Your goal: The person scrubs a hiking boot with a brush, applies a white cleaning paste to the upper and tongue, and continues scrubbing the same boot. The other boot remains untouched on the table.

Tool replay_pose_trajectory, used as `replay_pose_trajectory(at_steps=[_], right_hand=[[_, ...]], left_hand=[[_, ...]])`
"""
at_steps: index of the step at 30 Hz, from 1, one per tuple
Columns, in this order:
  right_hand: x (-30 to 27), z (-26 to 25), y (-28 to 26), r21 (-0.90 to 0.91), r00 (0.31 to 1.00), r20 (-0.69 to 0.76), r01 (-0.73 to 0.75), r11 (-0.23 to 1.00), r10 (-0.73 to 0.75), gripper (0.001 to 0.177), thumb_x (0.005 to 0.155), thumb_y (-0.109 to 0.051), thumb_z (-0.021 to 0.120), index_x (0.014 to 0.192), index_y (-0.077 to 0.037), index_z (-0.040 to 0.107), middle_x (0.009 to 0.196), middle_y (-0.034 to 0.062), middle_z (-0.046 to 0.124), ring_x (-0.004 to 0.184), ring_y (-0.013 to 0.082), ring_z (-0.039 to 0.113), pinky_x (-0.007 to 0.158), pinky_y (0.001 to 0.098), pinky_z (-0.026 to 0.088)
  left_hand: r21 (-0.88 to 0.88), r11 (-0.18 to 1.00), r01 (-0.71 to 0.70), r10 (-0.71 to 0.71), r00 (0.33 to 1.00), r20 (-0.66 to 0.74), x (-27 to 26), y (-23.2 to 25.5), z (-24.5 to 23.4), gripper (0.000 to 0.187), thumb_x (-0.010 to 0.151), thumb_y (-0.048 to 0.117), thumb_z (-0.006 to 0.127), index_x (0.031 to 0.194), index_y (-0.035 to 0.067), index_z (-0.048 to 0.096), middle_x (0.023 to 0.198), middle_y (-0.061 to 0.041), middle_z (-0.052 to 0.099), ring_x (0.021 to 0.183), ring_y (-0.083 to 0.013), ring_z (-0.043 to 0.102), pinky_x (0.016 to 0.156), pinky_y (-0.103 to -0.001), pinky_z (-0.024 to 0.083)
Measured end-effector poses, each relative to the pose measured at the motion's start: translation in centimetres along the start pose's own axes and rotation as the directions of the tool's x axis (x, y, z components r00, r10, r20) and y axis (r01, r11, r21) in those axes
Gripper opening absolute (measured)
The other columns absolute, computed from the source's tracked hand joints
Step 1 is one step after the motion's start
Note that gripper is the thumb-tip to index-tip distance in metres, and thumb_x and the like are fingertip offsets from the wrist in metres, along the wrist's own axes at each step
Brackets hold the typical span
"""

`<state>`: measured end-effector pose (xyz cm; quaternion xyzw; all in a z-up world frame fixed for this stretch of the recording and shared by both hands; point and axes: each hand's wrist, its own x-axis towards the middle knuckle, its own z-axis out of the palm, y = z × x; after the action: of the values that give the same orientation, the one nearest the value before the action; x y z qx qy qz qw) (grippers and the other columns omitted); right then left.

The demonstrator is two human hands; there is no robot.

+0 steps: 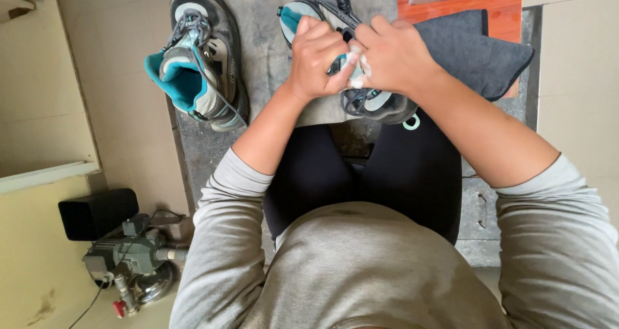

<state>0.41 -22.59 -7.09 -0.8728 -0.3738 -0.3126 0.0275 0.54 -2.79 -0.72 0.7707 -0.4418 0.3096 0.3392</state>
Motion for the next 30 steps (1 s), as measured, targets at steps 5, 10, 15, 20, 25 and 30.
replay_pose_trajectory(at_steps=[5, 10, 15, 20, 25, 30], right_hand=[[0.0, 2.0, -0.4, 0.115, 0.981, -0.096, 0.179, 0.977, -0.169, 0.047, 0.102, -0.047, 0.063, 0.065, -0.023, 0.048, 0.074, -0.0054, 0.053, 0.065, 0.0143, 0.052, 0.049, 0.0297, 0.041], [0.7, 2.5, 0.4, 0.207, 0.941, -0.177, 0.323, 0.923, -0.290, 0.057, 0.110, -0.060, 0.053, 0.072, -0.017, 0.054, 0.072, -0.0034, 0.052, 0.065, 0.0153, 0.054, 0.052, 0.0318, 0.046], [-0.8, 4.0, 0.4, 0.431, 0.988, -0.141, 0.125, 0.893, -0.070, 0.055, 0.105, -0.062, 0.052, 0.073, -0.017, 0.050, 0.069, -0.0026, 0.047, 0.055, 0.0170, 0.048, 0.049, 0.0331, 0.042], [-0.8, 3.3, -0.5, 0.502, 0.978, -0.203, 0.068, 0.862, 0.041, 0.050, 0.105, -0.050, 0.052, 0.072, -0.012, 0.051, 0.066, -0.0003, 0.046, 0.054, 0.0184, 0.048, 0.048, 0.0343, 0.041], [-0.2, 2.0, -1.1, 0.478, 0.955, -0.266, 0.009, 0.878, 0.135, 0.053, 0.106, -0.047, 0.053, 0.070, -0.009, 0.055, 0.062, 0.0018, 0.045, 0.050, 0.0178, 0.043, 0.047, 0.0346, 0.040], [0.8, 1.4, -1.9, 0.464, 0.918, -0.346, -0.011, 0.886, 0.193, 0.056, 0.107, -0.049, 0.043, 0.066, -0.010, 0.046, 0.059, 0.0024, 0.039, 0.050, 0.0201, 0.040, 0.046, 0.0364, 0.033]], left_hand=[[-0.032, 0.999, 0.039, -0.041, 0.998, -0.042, -0.8, 0.6, -0.5, 0.039, 0.099, 0.019, 0.057, 0.063, 0.006, 0.050, 0.057, -0.004, 0.040, 0.056, -0.0223, 0.037, 0.065, -0.040, 0.028], [-0.054, 0.996, 0.067, -0.070, 0.997, -0.043, -1.0, 0.4, -0.3, 0.040, 0.100, 0.020, 0.055, 0.063, 0.006, 0.049, 0.058, -0.004, 0.039, 0.057, -0.0229, 0.037, 0.065, -0.040, 0.027], [-0.144, 0.984, 0.101, -0.111, 0.992, -0.063, -0.2, 0.1, 0.2, 0.041, 0.102, 0.023, 0.055, 0.064, 0.007, 0.053, 0.058, -0.003, 0.046, 0.057, -0.0223, 0.041, 0.067, -0.039, 0.030], [-0.112, 0.987, 0.113, -0.128, 0.983, -0.134, -0.2, 0.3, 1.2, 0.041, 0.100, 0.020, 0.055, 0.062, 0.008, 0.053, 0.056, -0.004, 0.046, 0.056, -0.0215, 0.042, 0.065, -0.038, 0.030], [-0.128, 0.983, 0.134, -0.159, 0.965, -0.211, 0.2, 0.3, 2.4, 0.039, 0.098, 0.017, 0.055, 0.061, 0.006, 0.051, 0.057, -0.005, 0.048, 0.055, -0.0220, 0.042, 0.065, -0.038, 0.030], [-0.156, 0.967, 0.203, -0.235, 0.946, -0.223, -0.1, 0.4, 2.2, 0.042, 0.096, 0.016, 0.056, 0.057, 0.008, 0.042, 0.055, -0.003, 0.038, 0.055, -0.0211, 0.038, 0.065, -0.037, 0.029]])
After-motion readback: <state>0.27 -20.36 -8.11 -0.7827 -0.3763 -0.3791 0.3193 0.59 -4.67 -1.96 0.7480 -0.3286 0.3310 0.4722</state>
